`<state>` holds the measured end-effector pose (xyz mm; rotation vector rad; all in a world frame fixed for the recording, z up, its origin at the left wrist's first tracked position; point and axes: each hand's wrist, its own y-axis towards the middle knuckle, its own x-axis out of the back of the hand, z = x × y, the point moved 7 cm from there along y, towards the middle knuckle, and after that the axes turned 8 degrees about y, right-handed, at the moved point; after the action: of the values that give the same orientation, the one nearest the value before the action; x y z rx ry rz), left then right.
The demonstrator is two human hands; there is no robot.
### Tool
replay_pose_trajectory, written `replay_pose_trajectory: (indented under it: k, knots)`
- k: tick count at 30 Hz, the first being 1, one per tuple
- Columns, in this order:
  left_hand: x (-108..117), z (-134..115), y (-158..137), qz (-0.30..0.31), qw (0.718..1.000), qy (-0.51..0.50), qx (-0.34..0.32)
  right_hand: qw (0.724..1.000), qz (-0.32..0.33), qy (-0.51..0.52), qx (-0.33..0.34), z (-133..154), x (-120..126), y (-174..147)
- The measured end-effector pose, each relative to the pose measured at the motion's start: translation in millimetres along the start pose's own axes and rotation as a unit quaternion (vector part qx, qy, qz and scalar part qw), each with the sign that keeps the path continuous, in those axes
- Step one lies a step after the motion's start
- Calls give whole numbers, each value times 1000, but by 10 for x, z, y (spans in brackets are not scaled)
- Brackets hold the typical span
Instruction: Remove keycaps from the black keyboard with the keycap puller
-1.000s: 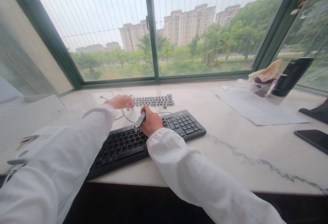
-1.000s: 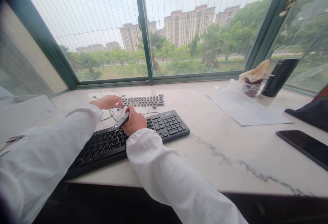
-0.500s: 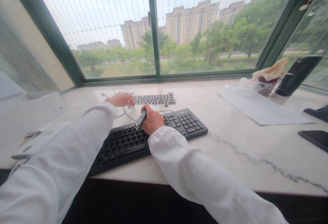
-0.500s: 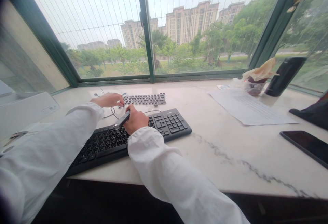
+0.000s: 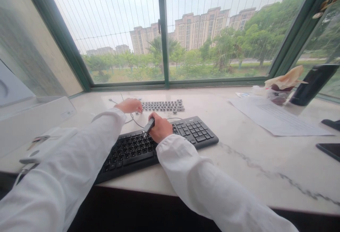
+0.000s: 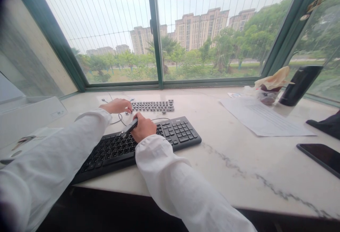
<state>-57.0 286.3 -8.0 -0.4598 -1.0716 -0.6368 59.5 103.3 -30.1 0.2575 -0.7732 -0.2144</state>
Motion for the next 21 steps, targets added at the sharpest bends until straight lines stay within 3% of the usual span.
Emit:
replay_pose_trajectory:
  k: [21]
  knots:
    - [85, -12, -18, -4, 1000, 7, 2, 1000, -7, -1, 16, 27, 13, -5]
